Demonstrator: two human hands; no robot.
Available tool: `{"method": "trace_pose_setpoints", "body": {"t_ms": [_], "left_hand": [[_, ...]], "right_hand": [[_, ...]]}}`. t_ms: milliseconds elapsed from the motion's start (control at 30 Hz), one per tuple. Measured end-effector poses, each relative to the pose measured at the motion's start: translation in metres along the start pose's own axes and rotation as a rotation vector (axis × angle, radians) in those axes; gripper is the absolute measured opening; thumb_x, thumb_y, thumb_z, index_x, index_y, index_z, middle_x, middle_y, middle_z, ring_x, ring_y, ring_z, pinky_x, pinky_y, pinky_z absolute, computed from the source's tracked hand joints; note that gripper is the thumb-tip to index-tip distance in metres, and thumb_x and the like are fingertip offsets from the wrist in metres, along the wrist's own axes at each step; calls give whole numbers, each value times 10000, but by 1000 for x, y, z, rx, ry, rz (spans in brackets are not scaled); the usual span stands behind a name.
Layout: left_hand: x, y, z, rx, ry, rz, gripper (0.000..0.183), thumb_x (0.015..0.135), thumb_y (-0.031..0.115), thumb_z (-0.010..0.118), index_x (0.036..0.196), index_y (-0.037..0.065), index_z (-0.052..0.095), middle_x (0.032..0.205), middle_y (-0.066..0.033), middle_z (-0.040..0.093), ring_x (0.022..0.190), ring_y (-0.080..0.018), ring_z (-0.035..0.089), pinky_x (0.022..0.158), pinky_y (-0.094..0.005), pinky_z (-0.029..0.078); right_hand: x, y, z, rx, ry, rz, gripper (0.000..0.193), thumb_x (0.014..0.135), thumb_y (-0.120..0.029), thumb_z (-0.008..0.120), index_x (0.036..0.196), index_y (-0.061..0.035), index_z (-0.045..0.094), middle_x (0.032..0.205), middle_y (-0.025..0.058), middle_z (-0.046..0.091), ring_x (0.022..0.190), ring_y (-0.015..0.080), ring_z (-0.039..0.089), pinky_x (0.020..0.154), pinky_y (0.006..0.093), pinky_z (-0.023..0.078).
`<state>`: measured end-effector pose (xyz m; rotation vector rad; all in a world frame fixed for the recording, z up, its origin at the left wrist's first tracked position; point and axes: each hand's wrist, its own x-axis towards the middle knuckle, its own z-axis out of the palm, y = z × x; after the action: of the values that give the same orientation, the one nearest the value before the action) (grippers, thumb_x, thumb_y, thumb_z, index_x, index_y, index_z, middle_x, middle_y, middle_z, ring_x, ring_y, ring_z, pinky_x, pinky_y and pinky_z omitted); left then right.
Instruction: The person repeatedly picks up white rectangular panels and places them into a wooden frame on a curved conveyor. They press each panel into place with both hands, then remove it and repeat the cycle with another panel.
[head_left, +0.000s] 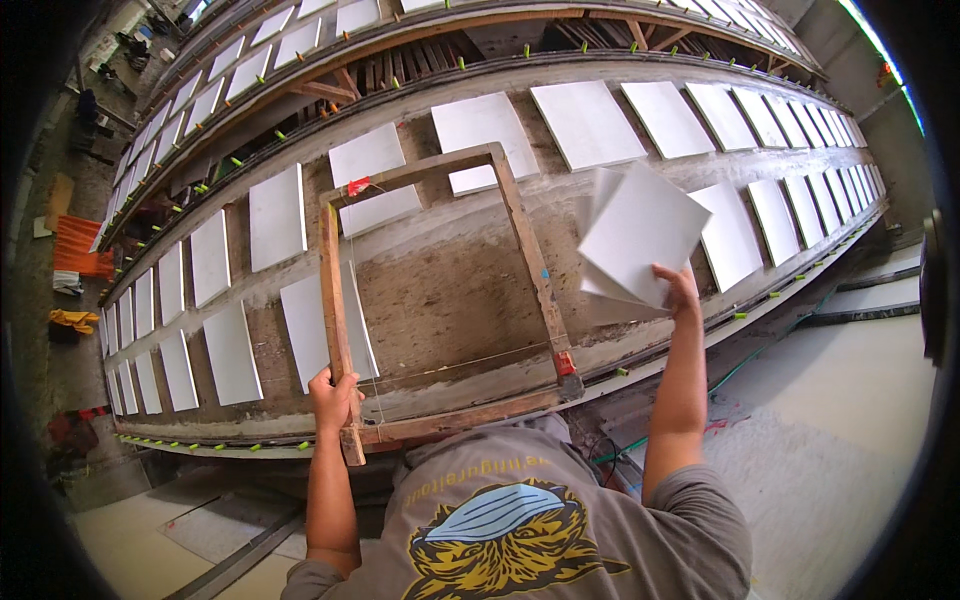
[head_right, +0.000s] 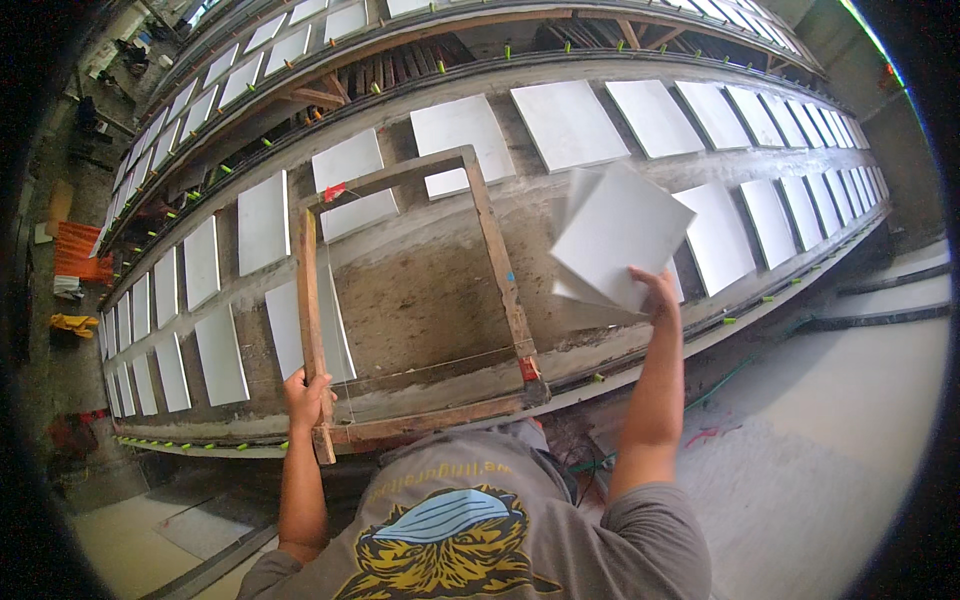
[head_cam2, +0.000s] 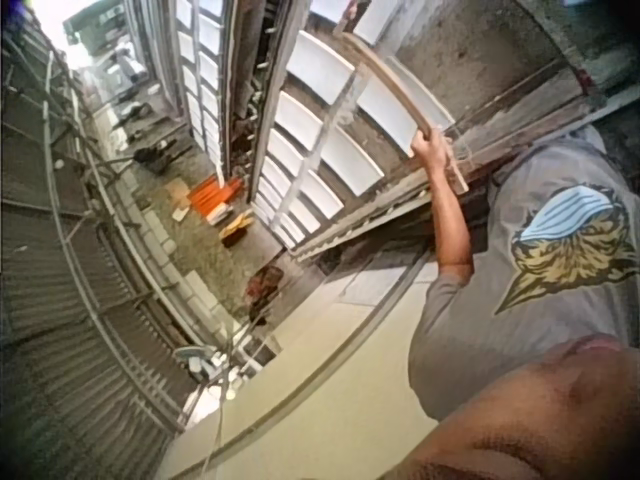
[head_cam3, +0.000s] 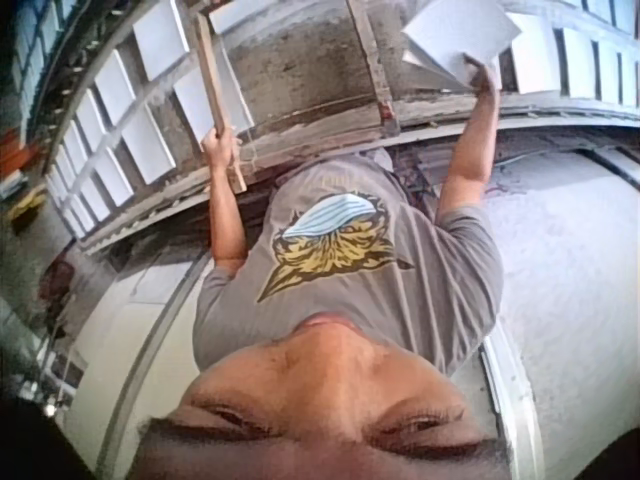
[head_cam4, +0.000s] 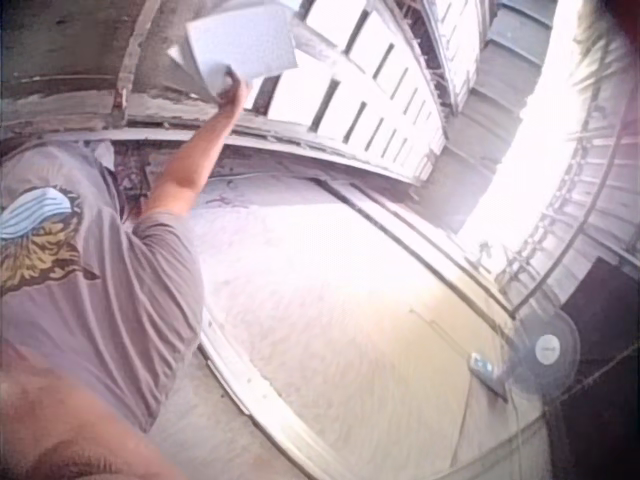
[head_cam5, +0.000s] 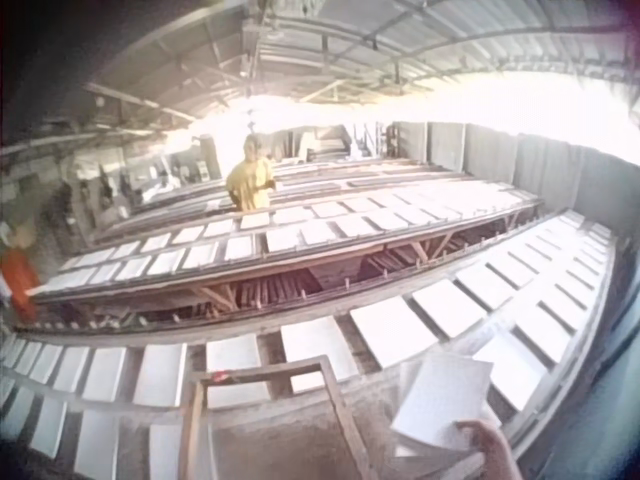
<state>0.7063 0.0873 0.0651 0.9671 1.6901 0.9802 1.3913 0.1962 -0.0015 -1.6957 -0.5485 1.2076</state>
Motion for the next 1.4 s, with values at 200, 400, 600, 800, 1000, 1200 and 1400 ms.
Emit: {"method": "trace_pose_setpoints", "body": {"t_ms": [200,400,600,800,1000,1200,1400], "left_hand": [[-3,7,36,13,7,-48,121,863,41,725,900,-56,662,734,-68,642,520,-158,628,479,-332,547],[-7,3,62,50,21,-64,121,852,36,733,892,-55,664,725,-57,645,525,-149,624,489,-325,544],[-10,0,75,75,29,-49,124,855,27,727,922,-55,663,755,-61,650,566,-140,625,498,-333,558],[-9,-7,83,-5,47,-36,138,860,20,725,954,-55,658,803,-58,659,575,-134,619,497,-325,556],[-1,-21,84,9,44,-32,130,862,28,739,944,-42,667,777,-51,655,579,-127,611,510,-320,556],[-6,-30,91,-10,50,-51,153,859,52,766,932,-42,671,754,-48,663,580,-130,637,518,-317,543],[-9,-52,94,19,91,-117,204,856,127,806,912,-8,665,679,-45,651,536,-141,638,477,-312,494]], "right_hand": [[43,12,-77,-174,92,124,633,776,-271,864,1285,42,656,1202,206,687,1150,337,644,1055,492,465],[7,-25,-43,-621,309,124,682,815,-307,868,1346,42,619,1368,213,615,1248,315,606,1078,472,462],[12,-21,-39,160,135,-84,551,863,-96,816,1351,38,598,1292,177,660,1137,286,664,990,405,531],[92,-71,70,323,166,-40,606,845,-171,864,1314,104,597,1277,188,663,1151,294,646,1006,429,516],[199,-81,155,470,160,6,600,865,-212,853,1301,110,597,1318,208,641,1194,313,627,1046,456,486],[198,-66,190,78,282,176,696,953,-429,736,1437,17,509,1356,195,623,1170,315,622,1043,437,475],[15,-23,186,-425,-323,101,738,977,-539,665,1542,-146,397,1047,89,646,986,188,624,767,430,510]]}}
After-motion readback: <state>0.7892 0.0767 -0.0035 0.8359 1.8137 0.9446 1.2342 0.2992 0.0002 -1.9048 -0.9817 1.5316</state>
